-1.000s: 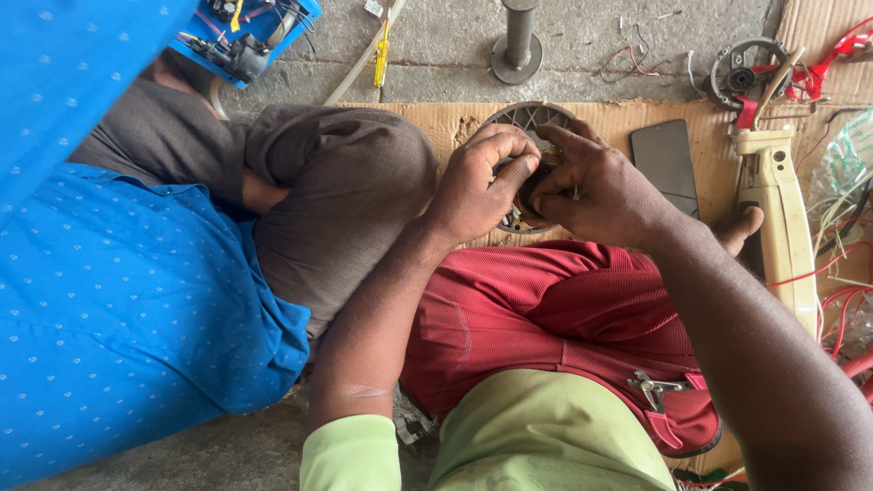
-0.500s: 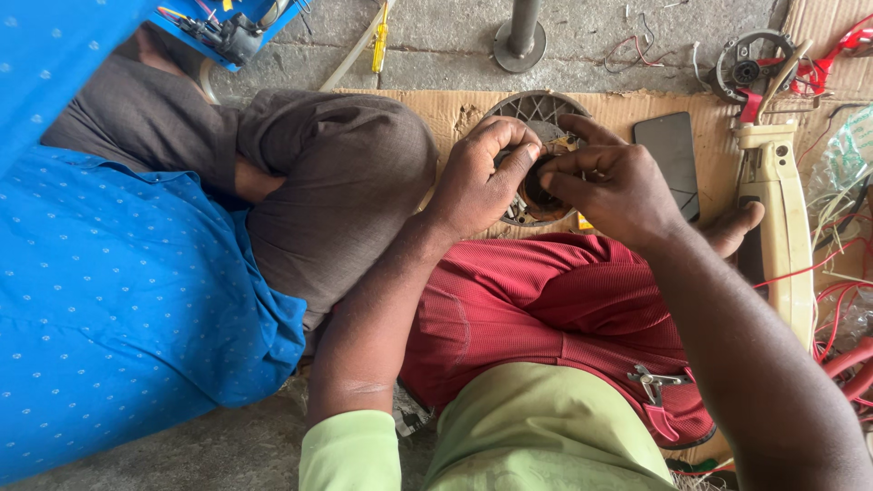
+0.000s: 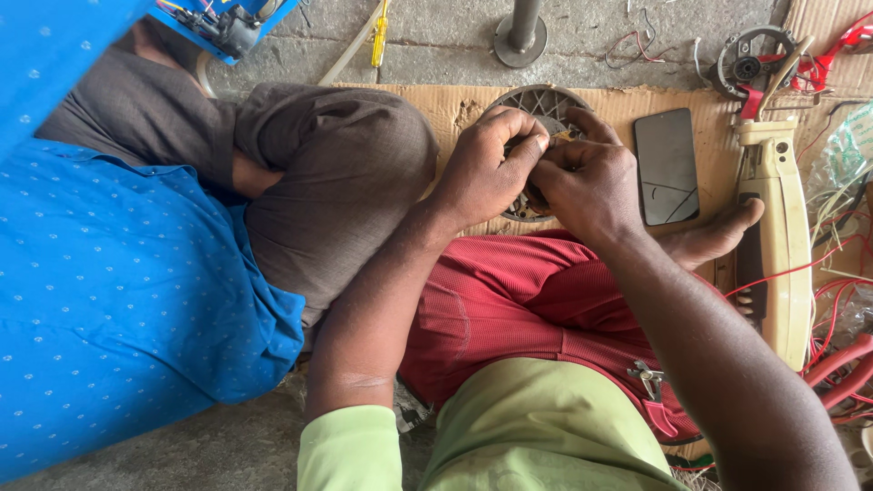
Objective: The person repairs a motor by lighting matches to heat components, then stripping and connecting wires by hand and with pliers while working on a cardboard surface on the floor.
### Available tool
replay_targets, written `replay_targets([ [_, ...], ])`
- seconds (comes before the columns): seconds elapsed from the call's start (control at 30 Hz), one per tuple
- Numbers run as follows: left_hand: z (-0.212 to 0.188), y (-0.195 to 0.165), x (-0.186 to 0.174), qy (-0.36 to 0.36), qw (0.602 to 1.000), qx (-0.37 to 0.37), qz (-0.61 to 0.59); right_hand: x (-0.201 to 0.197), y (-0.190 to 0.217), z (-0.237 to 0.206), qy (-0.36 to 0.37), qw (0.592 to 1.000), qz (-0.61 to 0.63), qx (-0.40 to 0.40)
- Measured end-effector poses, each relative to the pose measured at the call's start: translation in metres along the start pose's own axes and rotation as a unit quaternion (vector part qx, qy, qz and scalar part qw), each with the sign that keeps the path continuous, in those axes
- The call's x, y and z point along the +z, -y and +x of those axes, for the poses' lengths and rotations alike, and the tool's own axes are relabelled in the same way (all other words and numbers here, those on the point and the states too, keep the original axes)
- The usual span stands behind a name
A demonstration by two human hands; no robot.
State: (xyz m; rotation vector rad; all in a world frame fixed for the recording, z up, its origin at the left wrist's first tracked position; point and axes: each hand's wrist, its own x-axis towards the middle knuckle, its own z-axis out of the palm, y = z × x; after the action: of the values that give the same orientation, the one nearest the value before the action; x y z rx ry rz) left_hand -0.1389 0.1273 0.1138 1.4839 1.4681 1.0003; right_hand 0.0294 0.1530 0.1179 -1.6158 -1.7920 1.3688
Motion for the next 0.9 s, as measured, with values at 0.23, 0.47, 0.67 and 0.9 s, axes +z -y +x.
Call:
replay_targets([
  [0.23, 0.004, -0.004, -0.002, 0.005, 1.000, 0.006, 0.008, -0.003, 0.004, -0.002, -0.017, 1.000, -0.011, -0.006],
  [0.47, 0.010, -0.005, -0.006, 0.033, 0.998, -0.043, -0.011, -0.013, 0.017, -0.001, 0.027, 0.997, 0.020, 0.064],
  [0.67, 0.010, -0.007, -0.007, 0.025, 1.000, -0.011, -0.002, -0.031, 0.005, -0.011, 0.066, 0.997, 0.047, -0.007],
  [0.9, 0.010, -0.006, -0.004, 0.022, 0.998, 0.027, 0.046, -0.026, -0.011, -0.010, 0.038, 0.969, 0.237, -0.057],
])
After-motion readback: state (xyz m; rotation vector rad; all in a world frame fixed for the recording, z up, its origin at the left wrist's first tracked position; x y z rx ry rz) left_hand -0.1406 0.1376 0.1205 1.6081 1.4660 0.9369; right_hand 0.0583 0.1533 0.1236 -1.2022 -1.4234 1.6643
